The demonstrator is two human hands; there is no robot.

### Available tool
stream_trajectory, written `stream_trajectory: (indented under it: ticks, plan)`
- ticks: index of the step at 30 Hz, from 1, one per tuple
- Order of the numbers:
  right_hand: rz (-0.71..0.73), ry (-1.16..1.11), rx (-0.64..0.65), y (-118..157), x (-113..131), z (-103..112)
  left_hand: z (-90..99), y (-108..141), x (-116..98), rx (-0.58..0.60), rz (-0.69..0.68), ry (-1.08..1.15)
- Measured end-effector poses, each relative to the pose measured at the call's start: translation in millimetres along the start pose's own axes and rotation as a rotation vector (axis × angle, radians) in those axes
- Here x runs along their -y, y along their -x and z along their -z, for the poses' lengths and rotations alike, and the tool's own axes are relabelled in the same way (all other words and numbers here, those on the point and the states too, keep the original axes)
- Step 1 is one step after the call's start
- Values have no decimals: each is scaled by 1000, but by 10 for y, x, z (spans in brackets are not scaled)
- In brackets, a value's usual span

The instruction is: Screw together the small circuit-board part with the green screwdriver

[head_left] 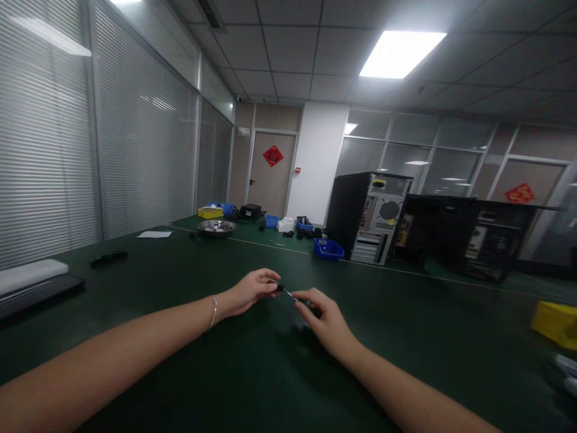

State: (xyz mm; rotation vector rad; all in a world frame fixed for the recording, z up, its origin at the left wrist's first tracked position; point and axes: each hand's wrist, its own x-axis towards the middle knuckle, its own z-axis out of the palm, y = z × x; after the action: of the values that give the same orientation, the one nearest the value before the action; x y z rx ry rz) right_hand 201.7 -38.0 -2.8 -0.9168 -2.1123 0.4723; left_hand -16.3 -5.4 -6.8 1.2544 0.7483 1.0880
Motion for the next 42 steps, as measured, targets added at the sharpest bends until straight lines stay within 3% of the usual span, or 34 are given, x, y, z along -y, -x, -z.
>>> stream_trajectory:
  ticks: [6, 11, 17, 28, 42]
  plan:
    - [11, 30, 20, 11, 48, 28, -2, -9, 5, -15, 14, 78]
    - [5, 25, 26, 17, 60, 36, 15, -25, 4, -96, -8, -123]
    - [-6, 29, 17, 26, 50, 39, -1, -10, 34, 70, -49, -260]
    - [21, 25, -19, 6, -12, 2, 17, -29, 63, 177, -33, -262]
    - [-10, 55, -15, 10, -53, -16, -43, 21, -6, 114, -100, -371]
